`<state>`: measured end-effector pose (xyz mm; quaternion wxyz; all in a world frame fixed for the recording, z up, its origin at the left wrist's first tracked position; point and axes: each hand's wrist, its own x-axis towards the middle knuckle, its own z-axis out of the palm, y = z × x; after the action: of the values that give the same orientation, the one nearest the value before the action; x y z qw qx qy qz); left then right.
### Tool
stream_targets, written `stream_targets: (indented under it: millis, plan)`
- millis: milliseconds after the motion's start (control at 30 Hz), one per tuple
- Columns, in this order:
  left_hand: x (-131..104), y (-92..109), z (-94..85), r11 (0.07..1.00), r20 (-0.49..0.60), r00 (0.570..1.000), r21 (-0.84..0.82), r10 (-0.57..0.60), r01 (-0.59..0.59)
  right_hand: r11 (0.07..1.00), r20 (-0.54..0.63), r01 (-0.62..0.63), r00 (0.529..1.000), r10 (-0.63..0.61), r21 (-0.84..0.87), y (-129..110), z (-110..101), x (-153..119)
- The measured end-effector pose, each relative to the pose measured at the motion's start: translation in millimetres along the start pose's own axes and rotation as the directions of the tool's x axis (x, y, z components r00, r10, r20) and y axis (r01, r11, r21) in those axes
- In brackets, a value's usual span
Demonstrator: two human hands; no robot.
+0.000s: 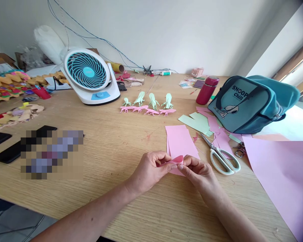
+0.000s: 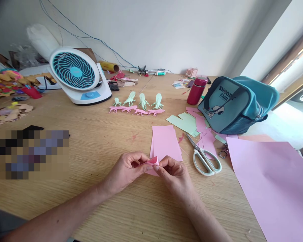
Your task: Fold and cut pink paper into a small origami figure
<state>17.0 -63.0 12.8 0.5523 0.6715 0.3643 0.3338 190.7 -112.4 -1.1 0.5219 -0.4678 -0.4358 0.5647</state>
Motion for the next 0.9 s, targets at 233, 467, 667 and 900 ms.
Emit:
stream_targets:
  millis: [233,467,667,900]
  plan:
    - [0.5,2.9,-1.5,0.998,0.012,0.999,0.043,-0.039,0.038,1.0,-0.06,-0.008,0.998,0.007,-0.026,-3.4,2.2,0.0]
    - [-0.4,1.8,-0.1,1.0,-0.001,1.0,0.022,-0.014,0.014,1.0,-0.054,0.013,0.998,-0.013,-0.003,-1.6,1.8,0.9]
    - [-0.3,3.6,-2.3,1.0,0.041,0.999,0.018,-0.008,0.008,0.999,-0.04,0.007,0.999,-0.005,0.052,-0.7,1.4,1.6]
    - [-1.0,6.6,-3.2,1.0,0.054,0.998,0.021,-0.022,0.021,1.0,-0.071,0.02,0.997,-0.022,-0.018,-5.2,1.3,1.1]
